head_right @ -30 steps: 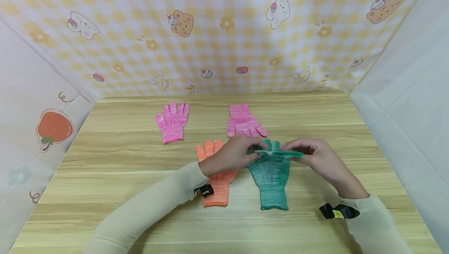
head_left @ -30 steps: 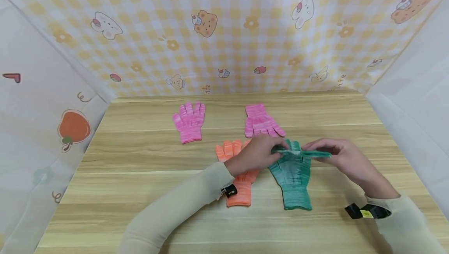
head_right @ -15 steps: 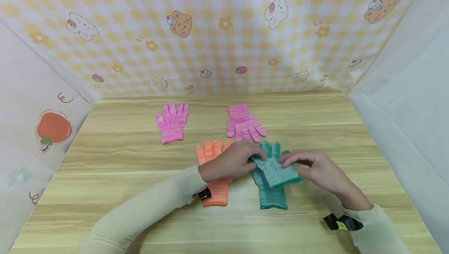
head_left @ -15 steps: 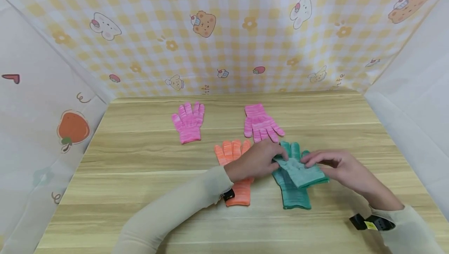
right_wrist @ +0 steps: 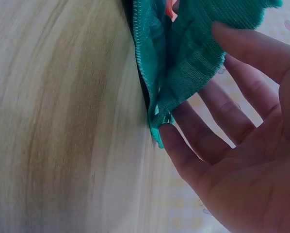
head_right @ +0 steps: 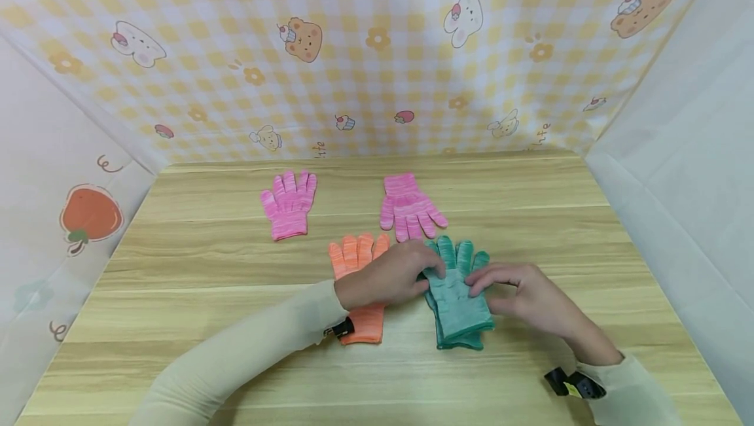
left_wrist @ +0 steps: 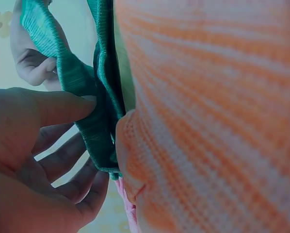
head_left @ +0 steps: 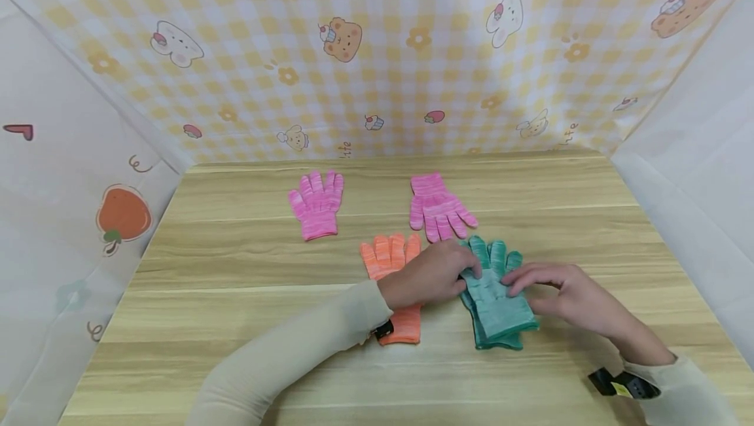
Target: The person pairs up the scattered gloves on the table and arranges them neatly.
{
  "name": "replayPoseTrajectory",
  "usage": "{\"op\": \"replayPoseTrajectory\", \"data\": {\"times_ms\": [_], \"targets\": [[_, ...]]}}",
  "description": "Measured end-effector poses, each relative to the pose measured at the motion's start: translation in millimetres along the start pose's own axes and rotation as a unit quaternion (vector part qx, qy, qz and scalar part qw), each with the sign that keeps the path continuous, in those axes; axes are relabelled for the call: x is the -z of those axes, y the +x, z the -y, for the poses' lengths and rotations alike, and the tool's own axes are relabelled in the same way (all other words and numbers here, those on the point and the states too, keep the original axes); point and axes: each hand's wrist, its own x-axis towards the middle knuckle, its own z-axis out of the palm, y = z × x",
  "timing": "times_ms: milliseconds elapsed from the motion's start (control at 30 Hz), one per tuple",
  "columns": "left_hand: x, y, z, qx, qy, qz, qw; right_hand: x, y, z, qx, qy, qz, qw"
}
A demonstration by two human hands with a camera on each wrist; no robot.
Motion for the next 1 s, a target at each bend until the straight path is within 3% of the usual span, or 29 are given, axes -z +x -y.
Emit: {"op": "replayPoseTrajectory", "data": {"times_ms": [267, 567, 767, 1000], "targets": [[-2.0, -3.4, -1.1, -0.016, 0.053, -0.001, 0.9985, -6, -0.4, -2, 0.050, -0.067, 0.000, 0.9965], [1.9, -14.6, -9.4, -0.009, 0.088, 0.000, 0.9961, -9, -1.2, -3, 0.059, -0.106, -0.007, 0.9926], [5.9, -32.0, -25.9, -0.038, 0.092, -0.015, 0.9949, -10, -1.8, 0, 0.041, -0.131, 0.002, 0.9906], [-5.0, -57.6, -46.6, -0.066, 0.091, 0.006, 0.9937, -2, -1.1, 2, 0.034, -0.137, 0.021, 0.9897]]}}
